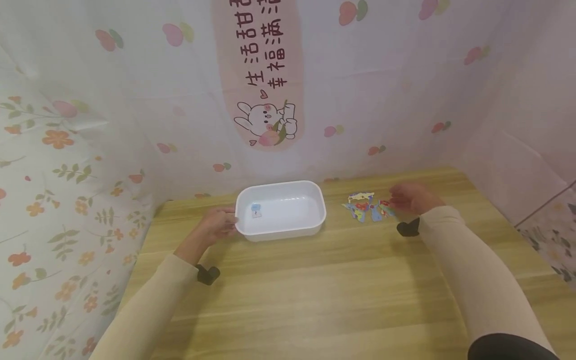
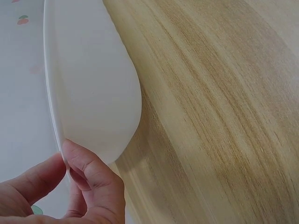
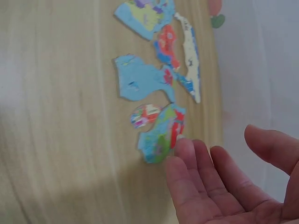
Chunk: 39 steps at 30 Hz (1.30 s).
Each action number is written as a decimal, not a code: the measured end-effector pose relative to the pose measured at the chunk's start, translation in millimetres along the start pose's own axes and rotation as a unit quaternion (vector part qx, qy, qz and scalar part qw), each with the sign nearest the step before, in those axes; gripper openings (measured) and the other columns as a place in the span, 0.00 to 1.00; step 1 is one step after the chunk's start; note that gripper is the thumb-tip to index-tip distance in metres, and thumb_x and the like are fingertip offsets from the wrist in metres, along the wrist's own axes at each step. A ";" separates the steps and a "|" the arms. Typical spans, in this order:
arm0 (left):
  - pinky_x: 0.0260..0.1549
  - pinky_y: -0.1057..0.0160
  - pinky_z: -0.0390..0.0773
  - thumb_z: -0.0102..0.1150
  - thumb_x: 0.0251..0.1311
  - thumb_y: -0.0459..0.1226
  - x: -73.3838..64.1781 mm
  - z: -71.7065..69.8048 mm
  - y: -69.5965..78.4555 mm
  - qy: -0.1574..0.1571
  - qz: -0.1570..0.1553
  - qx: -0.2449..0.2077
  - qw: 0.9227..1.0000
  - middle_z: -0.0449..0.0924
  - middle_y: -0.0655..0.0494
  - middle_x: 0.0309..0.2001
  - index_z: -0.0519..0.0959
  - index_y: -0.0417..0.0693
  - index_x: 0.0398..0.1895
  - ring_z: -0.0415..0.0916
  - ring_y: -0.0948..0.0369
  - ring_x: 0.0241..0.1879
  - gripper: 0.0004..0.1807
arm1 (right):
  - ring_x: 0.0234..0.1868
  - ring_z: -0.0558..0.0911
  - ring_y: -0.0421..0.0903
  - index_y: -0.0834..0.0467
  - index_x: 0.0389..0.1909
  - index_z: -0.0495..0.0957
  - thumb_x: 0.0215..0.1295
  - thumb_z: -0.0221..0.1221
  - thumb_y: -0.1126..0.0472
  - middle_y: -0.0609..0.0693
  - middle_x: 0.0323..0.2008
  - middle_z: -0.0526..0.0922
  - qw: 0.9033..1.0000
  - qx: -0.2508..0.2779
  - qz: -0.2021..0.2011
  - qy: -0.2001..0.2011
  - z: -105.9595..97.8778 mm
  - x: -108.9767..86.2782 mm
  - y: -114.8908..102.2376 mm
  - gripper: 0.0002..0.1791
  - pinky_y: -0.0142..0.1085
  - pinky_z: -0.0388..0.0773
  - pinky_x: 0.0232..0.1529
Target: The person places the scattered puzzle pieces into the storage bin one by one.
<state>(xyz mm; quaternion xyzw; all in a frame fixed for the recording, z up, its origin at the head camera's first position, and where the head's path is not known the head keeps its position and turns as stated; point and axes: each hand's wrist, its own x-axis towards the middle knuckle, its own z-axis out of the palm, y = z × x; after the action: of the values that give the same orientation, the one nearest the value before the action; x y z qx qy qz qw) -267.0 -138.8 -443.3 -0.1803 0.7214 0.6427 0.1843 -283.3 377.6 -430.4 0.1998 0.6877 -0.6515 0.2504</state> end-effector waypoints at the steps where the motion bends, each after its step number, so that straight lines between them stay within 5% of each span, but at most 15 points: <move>1: 0.27 0.68 0.76 0.54 0.60 0.24 -0.9 -0.3 0.6 0.002 0.001 -0.001 1.000 0.78 0.47 0.37 0.74 0.38 0.58 0.74 0.60 0.27 0.21 | 0.38 0.82 0.43 0.57 0.39 0.73 0.74 0.45 0.64 0.47 0.30 0.80 1.000 -0.001 -0.001 0.002 -0.9 0.4 1.8 0.08 0.37 0.78 0.54; 6: 0.28 0.67 0.77 0.54 0.60 0.24 -2.8 -1.6 2.8 0.004 0.000 0.000 1.000 0.77 0.49 0.36 0.75 0.39 0.57 0.74 0.60 0.27 0.20 | 0.40 0.80 0.41 0.57 0.45 0.72 0.73 0.48 0.62 0.45 0.34 0.78 0.999 -0.038 -0.003 0.027 -2.2 -1.7 7.8 0.06 0.39 0.76 0.58; 11: 0.29 0.67 0.76 0.54 0.61 0.25 -1.0 -2.2 4.0 0.004 -0.003 0.005 1.000 0.77 0.48 0.38 0.74 0.39 0.59 0.74 0.60 0.28 0.21 | 0.40 0.79 0.40 0.54 0.39 0.76 0.71 0.50 0.62 0.44 0.34 0.77 0.997 -0.065 0.000 0.046 -2.5 -5.7 8.7 0.06 0.40 0.74 0.59; 17: 0.29 0.67 0.77 0.54 0.61 0.25 -1.9 -3.0 3.9 0.006 -0.006 0.006 1.000 0.77 0.47 0.38 0.73 0.38 0.59 0.74 0.60 0.28 0.22 | 0.36 0.79 0.40 0.49 0.25 0.79 0.69 0.52 0.65 0.43 0.30 0.78 0.997 -0.043 0.001 0.064 -1.6 -4.0 14.1 0.14 0.34 0.79 0.48; 22: 0.29 0.67 0.77 0.54 0.61 0.25 -3.2 -2.2 3.6 0.002 -0.006 0.004 1.000 0.77 0.46 0.38 0.73 0.39 0.59 0.75 0.60 0.27 0.21 | 0.34 0.78 0.39 0.54 0.29 0.78 0.67 0.55 0.65 0.42 0.28 0.77 0.995 -0.036 0.006 0.090 -0.3 -0.6 19.7 0.08 0.33 0.79 0.45; 27: 0.27 0.67 0.77 0.55 0.61 0.25 -3.8 -1.5 4.0 0.002 -0.003 0.004 1.000 0.77 0.44 0.40 0.73 0.39 0.59 0.75 0.60 0.27 0.21 | 0.32 0.77 0.40 0.60 0.37 0.72 0.64 0.58 0.65 0.43 0.26 0.75 0.990 -0.053 0.004 0.130 4.7 6.4 22.8 0.05 0.34 0.79 0.41; 39: 0.25 0.68 0.75 0.54 0.60 0.24 -5.9 1.4 4.6 -0.006 0.000 0.004 1.000 0.77 0.46 0.36 0.73 0.37 0.59 0.74 0.60 0.25 0.22 | 0.15 0.63 0.40 0.58 0.19 0.73 0.57 0.61 0.64 0.44 0.12 0.65 0.975 -0.133 -0.015 0.178 23.9 9.1 24.2 0.10 0.35 0.69 0.23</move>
<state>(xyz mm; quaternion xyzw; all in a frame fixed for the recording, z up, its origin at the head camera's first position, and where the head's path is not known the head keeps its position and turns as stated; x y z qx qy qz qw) -264.0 -136.8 -436.5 -0.1753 0.7230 0.6407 0.1898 -274.0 355.0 -455.7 0.2673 0.8046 -0.5120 0.1380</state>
